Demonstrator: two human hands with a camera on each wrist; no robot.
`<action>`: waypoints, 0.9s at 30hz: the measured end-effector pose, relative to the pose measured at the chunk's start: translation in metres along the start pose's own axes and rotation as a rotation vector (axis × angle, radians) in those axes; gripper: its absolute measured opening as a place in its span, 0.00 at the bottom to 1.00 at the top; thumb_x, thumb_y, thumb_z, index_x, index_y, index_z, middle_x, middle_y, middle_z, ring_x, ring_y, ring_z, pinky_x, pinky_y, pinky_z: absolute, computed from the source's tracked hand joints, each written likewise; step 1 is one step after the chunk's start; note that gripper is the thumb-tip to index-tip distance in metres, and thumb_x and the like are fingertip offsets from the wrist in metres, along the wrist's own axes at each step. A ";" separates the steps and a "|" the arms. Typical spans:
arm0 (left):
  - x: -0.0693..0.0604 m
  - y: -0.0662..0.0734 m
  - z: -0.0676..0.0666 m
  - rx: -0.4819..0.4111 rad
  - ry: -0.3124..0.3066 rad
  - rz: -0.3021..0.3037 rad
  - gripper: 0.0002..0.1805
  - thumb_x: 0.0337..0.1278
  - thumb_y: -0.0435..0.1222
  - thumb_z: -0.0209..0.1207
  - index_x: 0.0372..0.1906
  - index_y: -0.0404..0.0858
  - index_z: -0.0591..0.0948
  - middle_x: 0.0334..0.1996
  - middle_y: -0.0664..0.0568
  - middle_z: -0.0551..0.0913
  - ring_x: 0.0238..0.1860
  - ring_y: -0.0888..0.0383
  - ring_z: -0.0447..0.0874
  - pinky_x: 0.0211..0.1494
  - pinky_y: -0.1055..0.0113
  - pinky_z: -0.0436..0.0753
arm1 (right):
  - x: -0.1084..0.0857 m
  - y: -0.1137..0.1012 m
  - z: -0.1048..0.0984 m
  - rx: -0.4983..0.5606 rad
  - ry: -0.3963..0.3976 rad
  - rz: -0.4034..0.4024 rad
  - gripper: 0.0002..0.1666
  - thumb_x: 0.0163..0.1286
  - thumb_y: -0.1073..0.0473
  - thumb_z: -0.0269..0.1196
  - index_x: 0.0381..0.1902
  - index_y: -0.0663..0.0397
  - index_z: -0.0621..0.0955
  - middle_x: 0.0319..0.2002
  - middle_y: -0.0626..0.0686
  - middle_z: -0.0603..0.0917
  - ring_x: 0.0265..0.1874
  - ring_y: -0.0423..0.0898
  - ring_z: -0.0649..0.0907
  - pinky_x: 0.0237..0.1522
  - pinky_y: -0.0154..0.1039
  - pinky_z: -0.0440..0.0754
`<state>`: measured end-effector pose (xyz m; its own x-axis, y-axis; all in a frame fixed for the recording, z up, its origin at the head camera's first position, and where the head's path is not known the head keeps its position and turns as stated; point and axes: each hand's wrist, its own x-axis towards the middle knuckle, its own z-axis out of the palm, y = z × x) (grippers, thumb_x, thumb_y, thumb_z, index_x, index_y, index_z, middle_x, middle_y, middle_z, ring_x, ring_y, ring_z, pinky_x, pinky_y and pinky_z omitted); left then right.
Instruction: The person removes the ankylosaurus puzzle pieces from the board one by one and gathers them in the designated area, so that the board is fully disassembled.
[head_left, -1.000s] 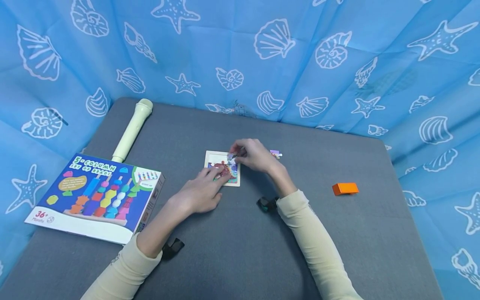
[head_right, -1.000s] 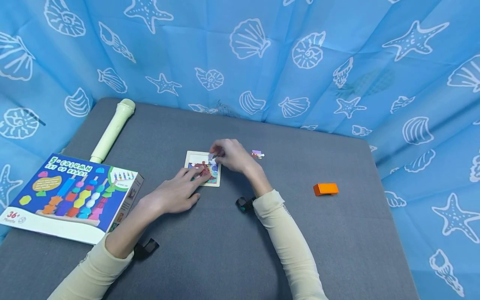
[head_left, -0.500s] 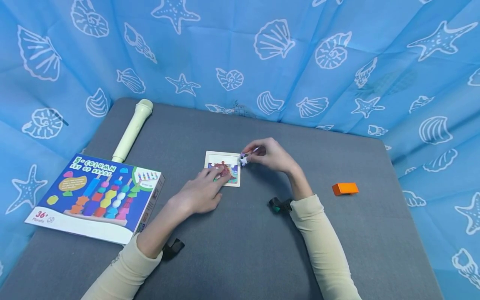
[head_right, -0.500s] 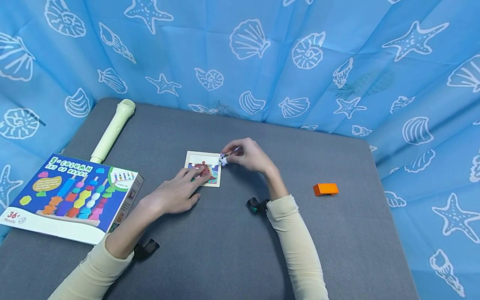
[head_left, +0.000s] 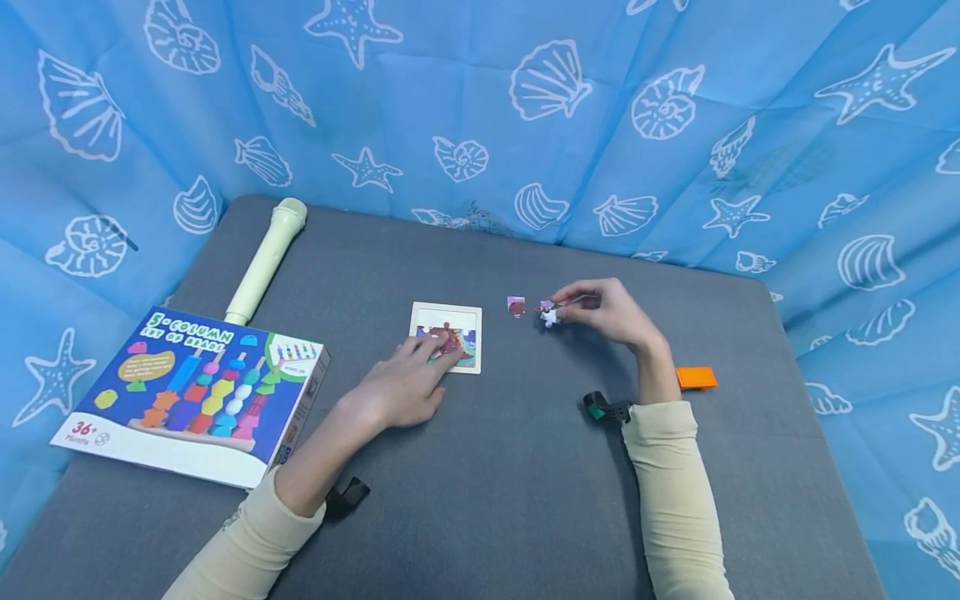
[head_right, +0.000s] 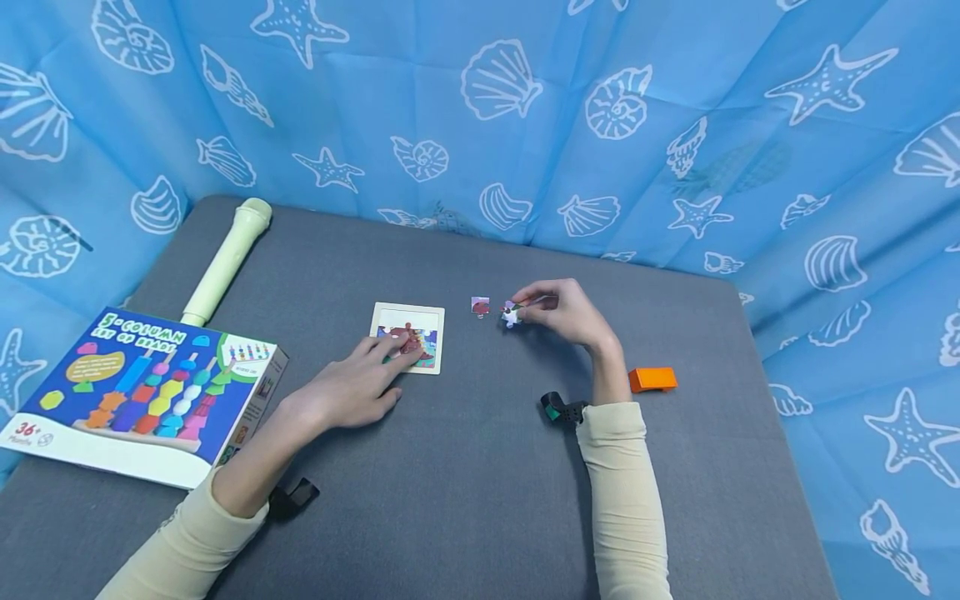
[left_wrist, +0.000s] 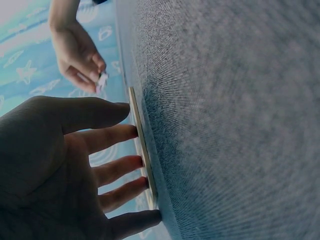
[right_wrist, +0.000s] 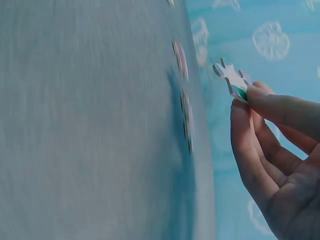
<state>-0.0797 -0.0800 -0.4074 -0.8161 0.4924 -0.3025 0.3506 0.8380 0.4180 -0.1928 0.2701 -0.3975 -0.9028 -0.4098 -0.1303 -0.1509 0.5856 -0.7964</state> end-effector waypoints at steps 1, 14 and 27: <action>0.000 0.000 0.000 -0.002 0.000 0.000 0.35 0.82 0.42 0.56 0.87 0.49 0.63 0.89 0.44 0.56 0.89 0.38 0.52 0.75 0.27 0.76 | -0.002 0.003 -0.004 -0.003 0.012 0.018 0.15 0.76 0.64 0.69 0.58 0.63 0.88 0.55 0.66 0.90 0.48 0.45 0.90 0.50 0.24 0.86; 0.001 0.000 0.001 -0.012 0.001 -0.005 0.35 0.82 0.41 0.56 0.87 0.49 0.63 0.89 0.43 0.56 0.89 0.37 0.52 0.75 0.26 0.75 | -0.010 0.026 -0.022 -0.079 0.089 0.238 0.19 0.81 0.62 0.65 0.63 0.65 0.86 0.59 0.70 0.88 0.44 0.43 0.88 0.45 0.32 0.87; 0.001 0.000 0.001 -0.016 -0.001 -0.003 0.35 0.82 0.41 0.56 0.87 0.49 0.63 0.89 0.44 0.55 0.89 0.37 0.52 0.76 0.26 0.75 | -0.005 0.026 -0.018 -0.166 0.122 0.209 0.16 0.80 0.63 0.65 0.58 0.66 0.88 0.54 0.70 0.90 0.39 0.44 0.87 0.39 0.29 0.83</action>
<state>-0.0799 -0.0794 -0.4084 -0.8166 0.4903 -0.3046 0.3411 0.8356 0.4306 -0.1989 0.2999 -0.4068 -0.9615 -0.1868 -0.2014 -0.0111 0.7589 -0.6511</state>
